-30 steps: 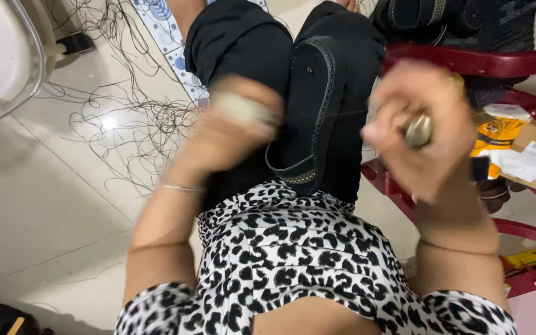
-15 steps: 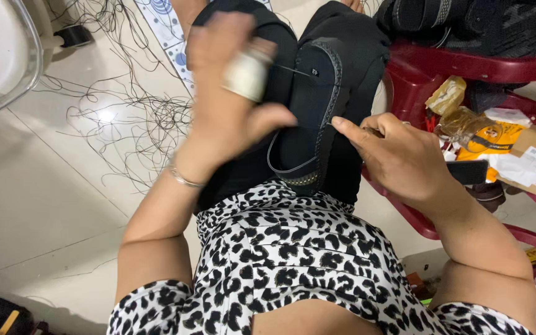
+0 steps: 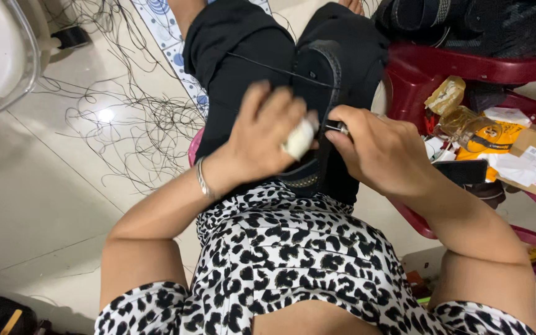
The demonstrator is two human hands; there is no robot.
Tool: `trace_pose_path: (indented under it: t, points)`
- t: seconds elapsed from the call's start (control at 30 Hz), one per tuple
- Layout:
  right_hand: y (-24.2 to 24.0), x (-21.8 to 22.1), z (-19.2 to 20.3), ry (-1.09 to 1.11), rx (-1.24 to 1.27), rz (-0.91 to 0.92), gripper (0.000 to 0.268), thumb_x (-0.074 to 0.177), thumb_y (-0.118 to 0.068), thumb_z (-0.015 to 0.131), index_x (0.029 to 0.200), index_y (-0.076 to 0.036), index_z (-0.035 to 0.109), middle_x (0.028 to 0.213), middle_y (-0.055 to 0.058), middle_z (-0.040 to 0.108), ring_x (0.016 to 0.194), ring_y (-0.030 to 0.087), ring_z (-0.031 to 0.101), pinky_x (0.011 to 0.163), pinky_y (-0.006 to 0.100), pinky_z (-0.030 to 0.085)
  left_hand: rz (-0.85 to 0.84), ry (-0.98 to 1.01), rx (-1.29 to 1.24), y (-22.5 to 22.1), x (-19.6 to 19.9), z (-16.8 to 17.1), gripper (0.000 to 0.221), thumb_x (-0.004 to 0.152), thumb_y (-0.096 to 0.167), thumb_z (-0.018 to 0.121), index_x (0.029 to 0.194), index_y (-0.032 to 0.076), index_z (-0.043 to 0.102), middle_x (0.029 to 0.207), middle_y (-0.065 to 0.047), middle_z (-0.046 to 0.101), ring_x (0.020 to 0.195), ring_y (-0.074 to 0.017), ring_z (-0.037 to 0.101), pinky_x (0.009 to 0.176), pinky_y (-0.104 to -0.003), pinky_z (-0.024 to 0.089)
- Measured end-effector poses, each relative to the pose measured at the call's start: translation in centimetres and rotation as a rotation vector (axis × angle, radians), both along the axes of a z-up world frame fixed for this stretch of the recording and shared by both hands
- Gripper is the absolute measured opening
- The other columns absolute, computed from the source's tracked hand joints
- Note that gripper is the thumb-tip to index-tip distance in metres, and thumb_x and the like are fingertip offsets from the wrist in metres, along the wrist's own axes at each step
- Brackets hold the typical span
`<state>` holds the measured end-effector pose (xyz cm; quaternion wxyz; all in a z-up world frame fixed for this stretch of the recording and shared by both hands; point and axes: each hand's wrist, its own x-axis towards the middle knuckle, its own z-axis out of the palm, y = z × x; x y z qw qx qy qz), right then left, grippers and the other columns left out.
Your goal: The person sews the sole of a black shoe by hand using a needle and thread while holding the shoe in their lap.
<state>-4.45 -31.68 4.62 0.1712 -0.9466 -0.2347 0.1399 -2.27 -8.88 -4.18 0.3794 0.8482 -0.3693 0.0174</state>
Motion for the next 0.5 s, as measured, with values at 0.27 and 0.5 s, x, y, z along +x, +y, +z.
trace_pose_path:
  t: [0.27, 0.5]
  points:
    - [-0.6, -1.9, -1.3, -0.105, 0.193, -0.124, 0.036, 0.103, -0.02, 0.068, 0.132, 0.0, 0.064, 0.084, 0.006, 0.068, 0.061, 0.025, 0.066, 0.057, 0.033, 0.055, -0.17, 1.062, -0.816, 0.0, -0.2, 5.5, 0.008, 0.093, 0.014, 0.078, 0.092, 0.007, 0.074, 0.105, -0.01, 0.076, 0.094, -0.0246, 0.074, 0.087, -0.039, 0.058]
    - [-3.8, -0.9, 0.6, -0.099, 0.168, 0.002, 0.058, 0.094, -0.007, 0.071, 0.151, -0.006, 0.062, 0.083, 0.004, 0.069, 0.066, 0.023, 0.068, 0.056, 0.038, 0.053, -0.085, 0.497, -0.128, -1.2, 0.9, 6.0, 0.02, 0.095, 0.006, 0.061, 0.098, -0.011, 0.07, 0.087, -0.027, 0.071, 0.075, -0.0473, 0.071, 0.06, -0.049, 0.057]
